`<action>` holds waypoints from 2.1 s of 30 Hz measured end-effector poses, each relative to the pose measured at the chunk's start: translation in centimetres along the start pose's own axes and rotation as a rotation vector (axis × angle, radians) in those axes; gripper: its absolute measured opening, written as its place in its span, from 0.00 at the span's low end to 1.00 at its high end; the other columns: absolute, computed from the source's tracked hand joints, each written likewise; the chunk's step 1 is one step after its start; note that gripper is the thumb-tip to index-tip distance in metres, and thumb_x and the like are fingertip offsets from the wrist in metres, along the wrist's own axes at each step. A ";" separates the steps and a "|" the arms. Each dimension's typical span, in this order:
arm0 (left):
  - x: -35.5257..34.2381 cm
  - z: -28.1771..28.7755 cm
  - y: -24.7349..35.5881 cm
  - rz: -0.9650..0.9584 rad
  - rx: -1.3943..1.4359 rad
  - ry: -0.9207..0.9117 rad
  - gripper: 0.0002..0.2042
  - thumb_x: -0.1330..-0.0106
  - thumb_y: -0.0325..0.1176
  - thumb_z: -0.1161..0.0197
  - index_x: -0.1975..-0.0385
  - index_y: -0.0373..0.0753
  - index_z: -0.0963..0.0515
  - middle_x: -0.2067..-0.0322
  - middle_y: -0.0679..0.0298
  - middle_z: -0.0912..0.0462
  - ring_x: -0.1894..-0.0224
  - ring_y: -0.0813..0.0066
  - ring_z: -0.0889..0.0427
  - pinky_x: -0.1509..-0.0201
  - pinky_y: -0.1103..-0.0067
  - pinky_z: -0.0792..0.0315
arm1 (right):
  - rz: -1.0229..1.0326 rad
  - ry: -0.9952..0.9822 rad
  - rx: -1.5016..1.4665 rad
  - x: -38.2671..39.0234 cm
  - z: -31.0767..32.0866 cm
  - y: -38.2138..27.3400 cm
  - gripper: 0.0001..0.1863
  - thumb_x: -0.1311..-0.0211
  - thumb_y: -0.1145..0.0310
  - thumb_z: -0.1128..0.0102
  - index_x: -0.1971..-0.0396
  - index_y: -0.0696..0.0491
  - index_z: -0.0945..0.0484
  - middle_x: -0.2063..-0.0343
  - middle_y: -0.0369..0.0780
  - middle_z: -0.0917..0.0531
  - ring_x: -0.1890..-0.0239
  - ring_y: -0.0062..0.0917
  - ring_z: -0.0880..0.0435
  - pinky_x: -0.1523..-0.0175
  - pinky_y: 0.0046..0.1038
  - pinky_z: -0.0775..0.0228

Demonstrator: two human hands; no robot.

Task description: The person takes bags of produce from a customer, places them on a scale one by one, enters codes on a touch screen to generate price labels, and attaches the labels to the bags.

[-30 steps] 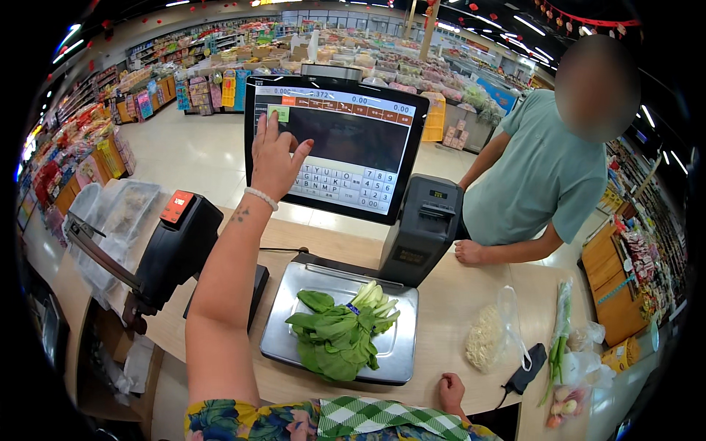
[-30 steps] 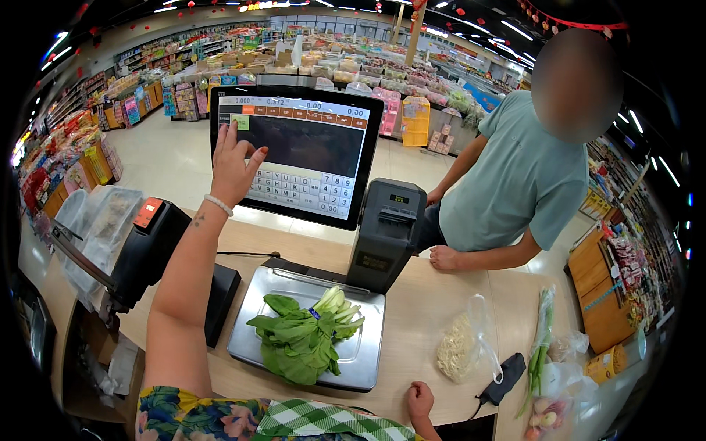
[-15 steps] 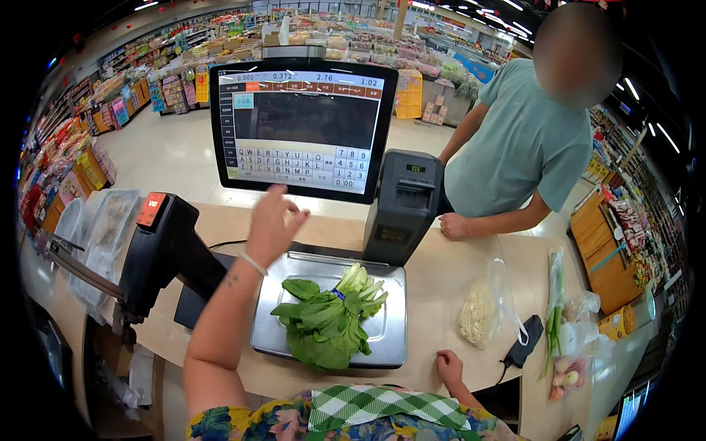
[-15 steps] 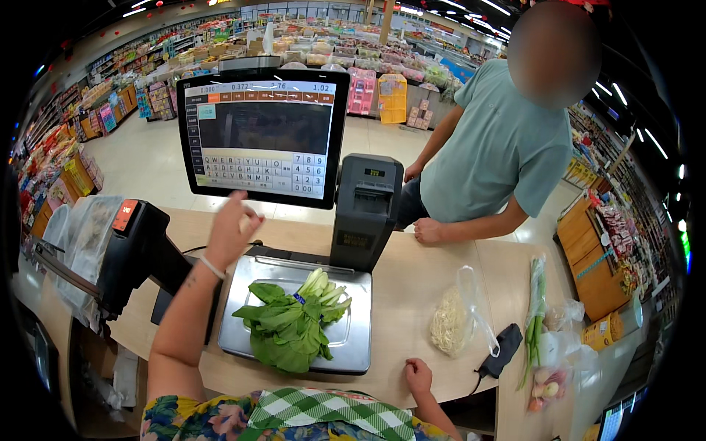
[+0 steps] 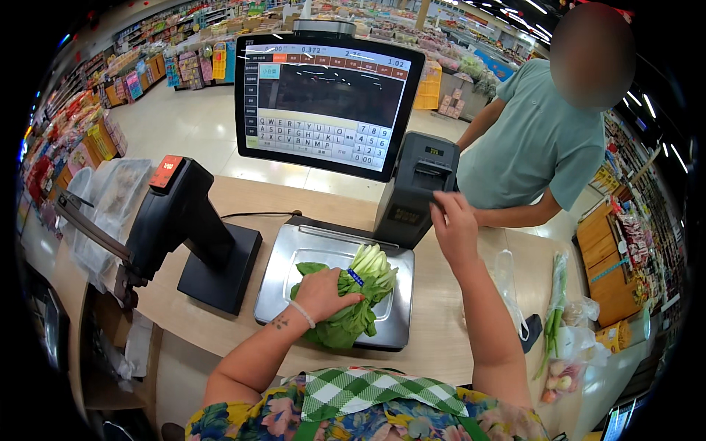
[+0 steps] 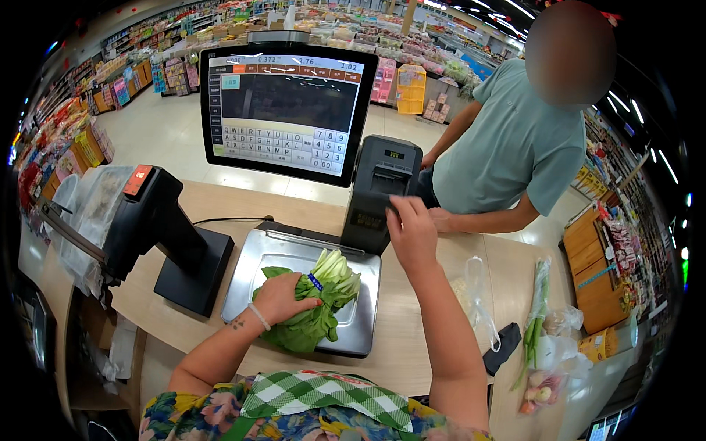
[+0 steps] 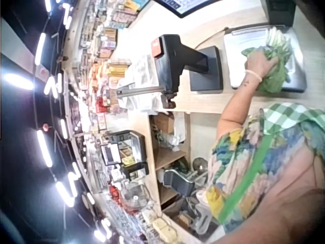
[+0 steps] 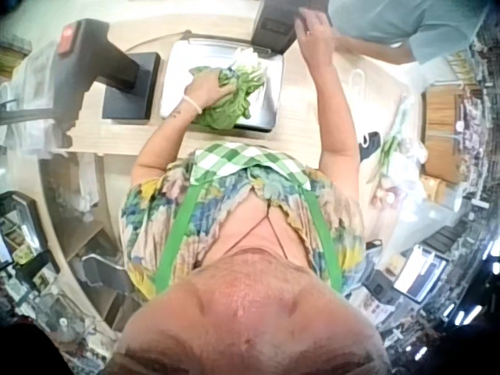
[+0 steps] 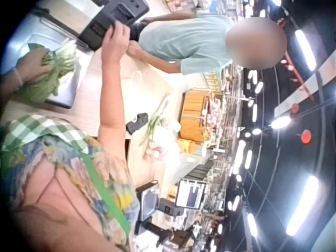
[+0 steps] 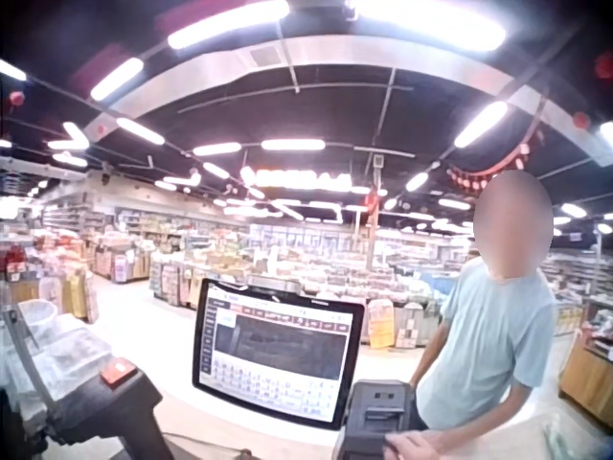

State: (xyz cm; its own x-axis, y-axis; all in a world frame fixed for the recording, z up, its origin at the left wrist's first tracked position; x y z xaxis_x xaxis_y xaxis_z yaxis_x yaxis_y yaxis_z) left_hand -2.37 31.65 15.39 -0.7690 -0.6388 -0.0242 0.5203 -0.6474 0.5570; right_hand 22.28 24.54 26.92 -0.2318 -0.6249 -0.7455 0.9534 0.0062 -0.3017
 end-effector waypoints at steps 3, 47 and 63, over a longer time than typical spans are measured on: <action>0.6 -0.2 0.5 0.004 -0.014 0.052 0.31 0.53 0.58 0.38 0.64 0.32 0.29 0.68 0.50 0.25 0.63 0.53 0.25 0.56 0.66 0.33 | 0.187 0.024 0.208 -3.6 -1.5 -0.8 0.08 0.51 0.74 0.41 0.69 0.54 0.25 0.70 0.40 0.26 0.67 0.32 0.25 0.64 0.32 0.33; 0.8 -0.6 1.4 0.049 -0.016 0.018 0.38 0.55 0.57 0.34 0.54 0.28 0.31 0.60 0.46 0.25 0.56 0.51 0.26 0.53 0.67 0.31 | -0.474 -0.442 -0.425 20.2 -1.5 -2.5 0.12 0.45 0.71 0.50 0.62 0.56 0.24 0.65 0.44 0.22 0.61 0.36 0.23 0.55 0.30 0.31; 0.6 -1.5 1.0 -0.002 0.012 0.041 0.36 0.51 0.57 0.37 0.54 0.29 0.31 0.60 0.45 0.25 0.55 0.49 0.27 0.53 0.66 0.32 | -0.912 -0.491 -1.131 23.8 -6.9 -2.8 0.22 0.40 0.69 0.49 0.47 0.61 0.37 0.54 0.43 0.24 0.53 0.24 0.24 0.51 0.23 0.32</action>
State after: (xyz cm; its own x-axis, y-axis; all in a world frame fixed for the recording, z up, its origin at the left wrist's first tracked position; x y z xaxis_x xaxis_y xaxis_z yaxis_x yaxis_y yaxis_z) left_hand -1.72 30.01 14.76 -0.7537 -0.6545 -0.0593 0.5143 -0.6436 0.5668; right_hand 12.73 15.03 5.96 -0.3364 -0.9322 0.1335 -0.1674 -0.0803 -0.9826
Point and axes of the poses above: each hand's wrist, its own x-axis away from the middle knuckle, its own z-axis out of the back of the hand, y = z × x, the point moved 2 cm from there along -x, towards the middle knuckle
